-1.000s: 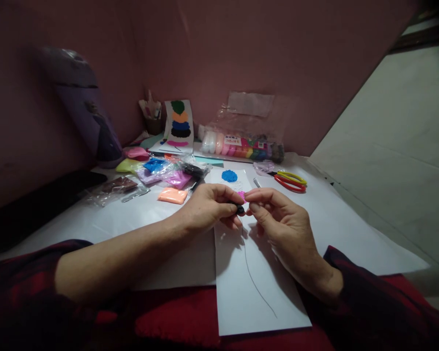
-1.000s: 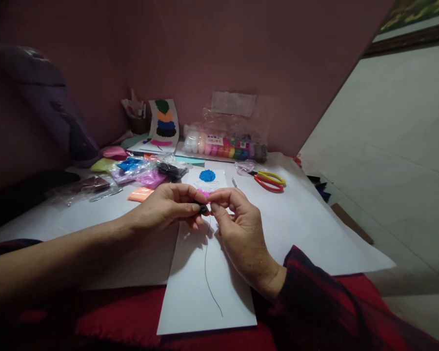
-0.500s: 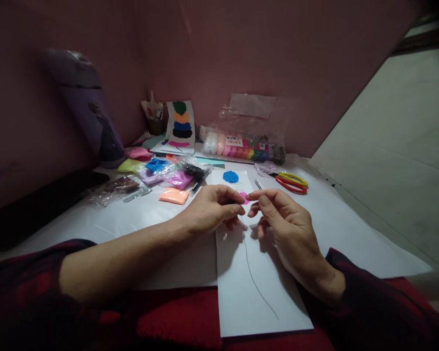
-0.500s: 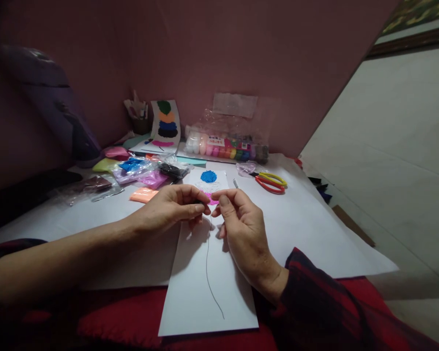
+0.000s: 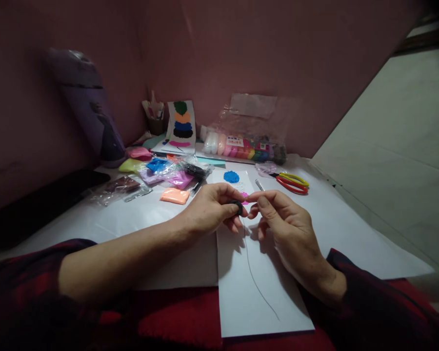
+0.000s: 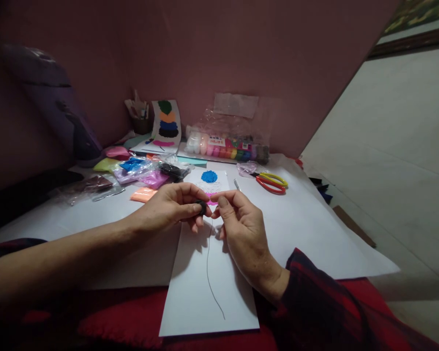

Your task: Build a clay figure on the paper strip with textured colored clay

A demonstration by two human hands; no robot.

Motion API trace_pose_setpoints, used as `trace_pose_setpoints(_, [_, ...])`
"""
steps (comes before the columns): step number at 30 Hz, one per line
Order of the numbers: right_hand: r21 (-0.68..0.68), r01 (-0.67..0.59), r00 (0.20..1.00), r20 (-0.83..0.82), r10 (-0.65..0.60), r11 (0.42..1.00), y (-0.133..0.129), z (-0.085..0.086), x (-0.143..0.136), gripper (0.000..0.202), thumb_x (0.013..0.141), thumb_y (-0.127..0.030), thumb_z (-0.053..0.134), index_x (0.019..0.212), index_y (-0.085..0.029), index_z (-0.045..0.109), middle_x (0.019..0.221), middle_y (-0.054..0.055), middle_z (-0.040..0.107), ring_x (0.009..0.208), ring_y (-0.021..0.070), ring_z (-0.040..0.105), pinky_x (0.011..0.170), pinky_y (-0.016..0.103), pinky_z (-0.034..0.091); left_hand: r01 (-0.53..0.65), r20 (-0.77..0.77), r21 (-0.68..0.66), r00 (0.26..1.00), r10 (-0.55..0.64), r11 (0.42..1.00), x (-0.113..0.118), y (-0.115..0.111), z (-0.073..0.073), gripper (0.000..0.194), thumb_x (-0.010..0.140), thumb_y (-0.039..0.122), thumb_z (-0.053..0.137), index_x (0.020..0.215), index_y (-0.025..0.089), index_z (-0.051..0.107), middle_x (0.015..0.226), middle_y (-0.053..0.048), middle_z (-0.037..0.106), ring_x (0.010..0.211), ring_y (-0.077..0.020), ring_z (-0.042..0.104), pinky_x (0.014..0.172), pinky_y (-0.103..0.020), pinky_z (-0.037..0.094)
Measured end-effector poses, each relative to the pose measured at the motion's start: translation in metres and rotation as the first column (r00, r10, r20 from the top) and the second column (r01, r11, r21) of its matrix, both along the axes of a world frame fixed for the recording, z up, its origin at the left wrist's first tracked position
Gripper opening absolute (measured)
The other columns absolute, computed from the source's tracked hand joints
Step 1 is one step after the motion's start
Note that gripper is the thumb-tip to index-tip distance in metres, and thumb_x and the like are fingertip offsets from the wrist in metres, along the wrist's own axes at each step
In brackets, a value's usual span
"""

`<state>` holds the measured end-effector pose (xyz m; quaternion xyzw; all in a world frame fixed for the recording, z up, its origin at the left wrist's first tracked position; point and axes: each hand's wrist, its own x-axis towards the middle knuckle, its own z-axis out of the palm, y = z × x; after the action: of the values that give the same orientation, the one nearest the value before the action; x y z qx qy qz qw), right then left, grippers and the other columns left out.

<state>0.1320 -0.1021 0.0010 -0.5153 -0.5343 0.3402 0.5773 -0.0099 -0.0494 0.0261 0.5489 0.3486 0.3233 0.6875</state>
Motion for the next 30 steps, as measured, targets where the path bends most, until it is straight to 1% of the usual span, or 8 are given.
trace_pose_setpoints(5, [-0.01, -0.007, 1.0, 0.017, 0.007, 1.0, -0.001, 0.0, 0.0, 0.018, 0.087, -0.036, 0.058, 0.088, -0.019, 0.064, 0.066, -0.003, 0.057, 0.038, 0.0054, 0.046, 0.032, 0.018, 0.037, 0.004, 0.028, -0.008, 1.0, -0.003, 1.0, 0.001, 0.002, -0.004, 0.013, 0.08, -0.004, 0.05, 0.083, 0.008, 0.054, 0.067, -0.004, 0.064, 0.052, -0.0112, 0.063, 0.053, -0.024, 0.052])
trace_pose_setpoints(8, [-0.016, -0.011, 1.0, 0.009, 0.011, 1.0, -0.001, 0.0, 0.0, 0.018, 0.086, -0.036, 0.059, 0.085, -0.019, 0.064, 0.068, -0.002, 0.057, 0.04, 0.0057, 0.046, 0.033, 0.019, 0.038, 0.01, 0.051, 0.005, 0.999, -0.01, 1.0, 0.0, 0.005, -0.009, 0.004, 0.082, 0.006, 0.057, 0.078, 0.007, 0.057, 0.07, -0.005, 0.065, 0.055, -0.0111, 0.064, 0.055, -0.024, 0.053])
trace_pose_setpoints(11, [-0.013, -0.011, 1.0, 0.001, 0.011, 1.0, 0.0, 0.0, -0.001, 0.018, 0.085, -0.036, 0.06, 0.083, -0.018, 0.064, 0.067, -0.002, 0.057, 0.04, 0.0059, 0.046, 0.034, 0.02, 0.039, 0.031, 0.061, 0.021, 0.998, -0.032, 0.999, -0.001, 0.006, -0.011, 0.01, 0.081, 0.013, 0.062, 0.074, 0.006, 0.059, 0.072, -0.007, 0.066, 0.057, -0.0113, 0.064, 0.056, -0.023, 0.053])
trace_pose_setpoints(14, [-0.013, -0.016, 1.0, -0.004, 0.016, 1.0, 0.0, -0.001, -0.002, 0.018, 0.085, -0.036, 0.061, 0.084, -0.018, 0.064, 0.066, -0.002, 0.057, 0.04, 0.0064, 0.047, 0.035, 0.02, 0.04, 0.034, 0.051, 0.003, 0.998, -0.034, 0.999, -0.002, 0.007, -0.011, 0.009, 0.079, 0.012, 0.063, 0.073, 0.007, 0.058, 0.071, -0.008, 0.067, 0.056, -0.0126, 0.065, 0.055, -0.024, 0.053])
trace_pose_setpoints(17, [-0.024, -0.021, 1.0, 0.012, 0.021, 1.0, 0.0, -0.001, -0.001, 0.019, 0.085, -0.037, 0.061, 0.088, -0.019, 0.065, 0.067, -0.002, 0.058, 0.041, 0.0069, 0.048, 0.035, 0.02, 0.04, 0.032, 0.04, -0.032, 0.999, -0.031, 0.999, -0.001, 0.006, -0.01, 0.004, 0.08, 0.006, 0.059, 0.078, 0.008, 0.056, 0.068, -0.007, 0.067, 0.052, -0.0137, 0.065, 0.051, -0.024, 0.052])
trace_pose_setpoints(21, [-0.028, -0.019, 1.0, 0.013, 0.019, 0.999, 0.0, -0.002, 0.0, 0.02, 0.085, -0.037, 0.061, 0.089, -0.019, 0.065, 0.068, -0.002, 0.058, 0.042, 0.0066, 0.048, 0.035, 0.019, 0.039, 0.033, 0.047, -0.059, 0.998, -0.03, 0.998, -0.001, 0.006, -0.009, 0.012, 0.079, -0.003, 0.053, 0.083, 0.008, 0.054, 0.067, -0.006, 0.067, 0.052, -0.0137, 0.065, 0.051, -0.024, 0.052])
trace_pose_setpoints(25, [-0.012, -0.024, 1.0, 0.013, 0.024, 1.0, 0.0, -0.003, 0.0, 0.02, 0.085, -0.038, 0.061, 0.087, -0.018, 0.065, 0.068, -0.001, 0.058, 0.045, 0.0078, 0.048, 0.037, 0.02, 0.041, 0.038, 0.065, -0.053, 0.997, -0.035, 0.998, -0.001, 0.005, -0.009, 0.015, 0.076, -0.007, 0.054, 0.083, 0.007, 0.056, 0.068, -0.006, 0.067, 0.051, -0.0136, 0.065, 0.054, -0.026, 0.053])
trace_pose_setpoints(30, [-0.004, -0.027, 0.999, 0.043, 0.028, 1.0, -0.001, -0.002, 0.001, 0.02, 0.086, -0.038, 0.06, 0.088, -0.019, 0.066, 0.067, -0.002, 0.056, 0.043, 0.0073, 0.047, 0.036, 0.02, 0.04, 0.018, 0.037, -0.026, 0.999, -0.017, 1.0, 0.0, 0.001, -0.004, 0.016, 0.076, -0.007, 0.051, 0.081, 0.007, 0.057, 0.066, -0.004, 0.066, 0.047, -0.013, 0.064, 0.051, -0.026, 0.052])
